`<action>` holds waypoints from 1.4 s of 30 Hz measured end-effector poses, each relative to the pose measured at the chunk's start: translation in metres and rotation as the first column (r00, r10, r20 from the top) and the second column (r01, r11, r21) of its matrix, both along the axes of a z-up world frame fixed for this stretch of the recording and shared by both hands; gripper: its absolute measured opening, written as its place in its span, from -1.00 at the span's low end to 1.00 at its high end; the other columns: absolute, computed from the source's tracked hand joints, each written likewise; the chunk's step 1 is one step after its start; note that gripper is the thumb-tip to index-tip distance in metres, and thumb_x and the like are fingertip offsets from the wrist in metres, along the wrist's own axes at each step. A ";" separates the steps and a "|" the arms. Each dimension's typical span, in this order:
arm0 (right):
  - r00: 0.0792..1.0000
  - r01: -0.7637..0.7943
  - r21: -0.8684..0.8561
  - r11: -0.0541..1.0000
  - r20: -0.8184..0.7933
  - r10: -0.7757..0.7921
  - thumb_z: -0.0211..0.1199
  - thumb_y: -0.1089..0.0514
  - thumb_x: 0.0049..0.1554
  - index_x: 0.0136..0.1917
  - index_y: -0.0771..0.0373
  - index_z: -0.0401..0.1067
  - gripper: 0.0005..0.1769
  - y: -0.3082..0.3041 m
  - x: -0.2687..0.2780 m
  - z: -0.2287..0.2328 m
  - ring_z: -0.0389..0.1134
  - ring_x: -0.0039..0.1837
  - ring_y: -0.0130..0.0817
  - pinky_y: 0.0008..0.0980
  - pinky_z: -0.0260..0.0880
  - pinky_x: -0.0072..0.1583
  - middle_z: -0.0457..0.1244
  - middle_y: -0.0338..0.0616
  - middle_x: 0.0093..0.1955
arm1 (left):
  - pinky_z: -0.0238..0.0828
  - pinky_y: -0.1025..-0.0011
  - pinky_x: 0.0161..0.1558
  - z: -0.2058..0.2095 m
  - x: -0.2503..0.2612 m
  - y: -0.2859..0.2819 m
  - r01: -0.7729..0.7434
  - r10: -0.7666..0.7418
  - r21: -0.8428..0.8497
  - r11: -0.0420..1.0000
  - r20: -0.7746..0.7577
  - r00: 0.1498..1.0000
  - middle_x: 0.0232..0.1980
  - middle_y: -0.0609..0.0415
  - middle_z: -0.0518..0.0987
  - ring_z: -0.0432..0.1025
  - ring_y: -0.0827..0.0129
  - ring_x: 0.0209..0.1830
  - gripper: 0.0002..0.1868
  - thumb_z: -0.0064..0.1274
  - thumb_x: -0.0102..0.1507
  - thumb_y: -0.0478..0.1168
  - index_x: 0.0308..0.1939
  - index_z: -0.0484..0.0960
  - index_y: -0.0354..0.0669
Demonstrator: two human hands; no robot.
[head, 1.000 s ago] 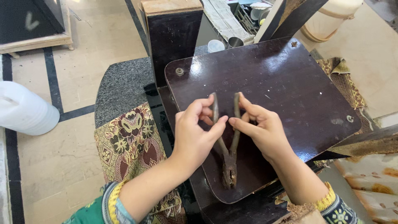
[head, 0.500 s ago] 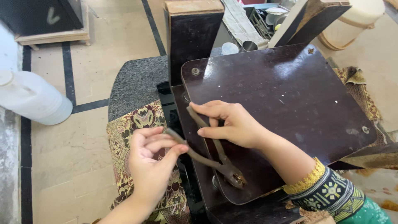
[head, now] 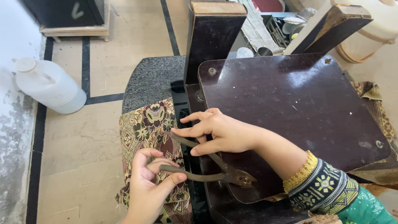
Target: The person uses pliers to remove a metal fastener from the underside of a dark wooden table. They repeatedly grip and pull the fastener until it is fully extracted from the tabletop.
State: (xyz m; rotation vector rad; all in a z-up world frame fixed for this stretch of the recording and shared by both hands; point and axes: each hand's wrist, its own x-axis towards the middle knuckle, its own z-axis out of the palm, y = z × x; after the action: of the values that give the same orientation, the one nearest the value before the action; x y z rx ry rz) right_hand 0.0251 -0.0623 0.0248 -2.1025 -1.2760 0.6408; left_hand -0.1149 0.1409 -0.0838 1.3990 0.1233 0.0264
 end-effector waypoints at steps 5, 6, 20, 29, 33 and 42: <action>0.996 -0.094 0.018 0.995 0.001 0.094 0.32 -0.01 0.15 0.48 0.03 0.37 -0.37 0.007 -0.002 0.000 0.14 0.57 -0.11 0.07 -0.15 0.46 0.27 -0.31 -0.37 | 0.45 0.41 -0.08 0.008 -0.008 0.002 0.105 -0.118 -0.178 0.978 -0.065 0.991 -0.40 0.03 0.68 0.56 0.44 -0.27 -0.32 0.35 0.02 -0.44 0.07 0.24 -0.20; 0.993 -0.119 0.027 0.993 0.008 0.119 0.32 0.01 0.16 0.48 0.04 0.37 -0.37 0.009 -0.003 -0.002 0.15 0.56 -0.11 0.07 -0.14 0.45 0.28 -0.31 -0.36 | 0.44 0.42 -0.07 0.009 -0.009 0.005 0.139 -0.153 -0.182 0.973 -0.061 0.986 -0.42 0.03 0.67 0.56 0.44 -0.28 -0.32 0.35 0.03 -0.44 0.09 0.24 -0.19; 0.985 0.041 0.153 0.987 -0.172 -0.014 0.42 0.11 0.02 0.38 0.04 0.50 -0.37 0.016 -0.021 -0.005 0.24 -0.17 -0.50 -0.32 0.33 0.13 0.40 -0.15 0.21 | 0.33 0.46 -0.13 0.022 -0.019 0.020 0.210 -0.250 -0.173 0.962 -0.259 0.933 -0.44 0.04 0.66 0.51 0.47 -0.33 -0.39 0.30 0.04 -0.43 0.07 0.32 -0.17; 0.995 0.077 0.229 0.970 -0.074 -0.061 0.45 0.18 0.06 0.44 0.20 0.45 -0.34 -0.003 -0.006 -0.006 0.38 0.28 -0.38 -0.35 0.21 0.37 0.14 -0.28 -0.43 | 0.32 0.43 -0.13 0.019 0.007 0.023 0.219 -0.294 -0.345 0.913 -0.183 0.938 -0.28 0.03 0.63 0.46 0.43 -0.19 -0.49 0.17 0.15 -0.48 0.10 0.30 -0.16; 0.972 0.194 0.307 0.932 -0.187 -0.141 0.44 0.26 0.05 0.47 0.26 0.39 -0.29 -0.016 -0.004 -0.011 0.36 0.30 -0.42 -0.39 0.25 0.37 0.12 -0.31 -0.42 | 0.37 0.32 0.07 0.024 0.013 0.024 0.277 -0.328 -0.311 0.909 -0.126 0.936 -0.31 0.05 0.59 0.50 0.40 0.03 -0.53 0.19 0.17 -0.44 0.08 0.32 -0.19; 0.733 0.664 0.334 0.669 -0.467 -0.494 0.41 0.39 0.05 0.53 0.33 0.34 -0.22 -0.064 -0.011 -0.018 0.24 0.12 -0.39 -0.42 0.24 0.13 0.22 -0.32 -0.34 | 0.27 0.49 -0.20 0.052 0.074 0.000 0.325 -0.326 -0.147 0.934 0.018 0.945 -0.28 0.15 0.62 0.35 0.51 -0.29 -0.43 0.21 0.15 -0.31 0.18 0.30 -0.11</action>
State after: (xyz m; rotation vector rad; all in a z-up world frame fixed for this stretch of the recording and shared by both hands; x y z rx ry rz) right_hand 0.0143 -0.1265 0.0066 -1.7231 -0.4240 0.3159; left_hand -0.0407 0.1410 -0.0322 1.2555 -0.1010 -0.2594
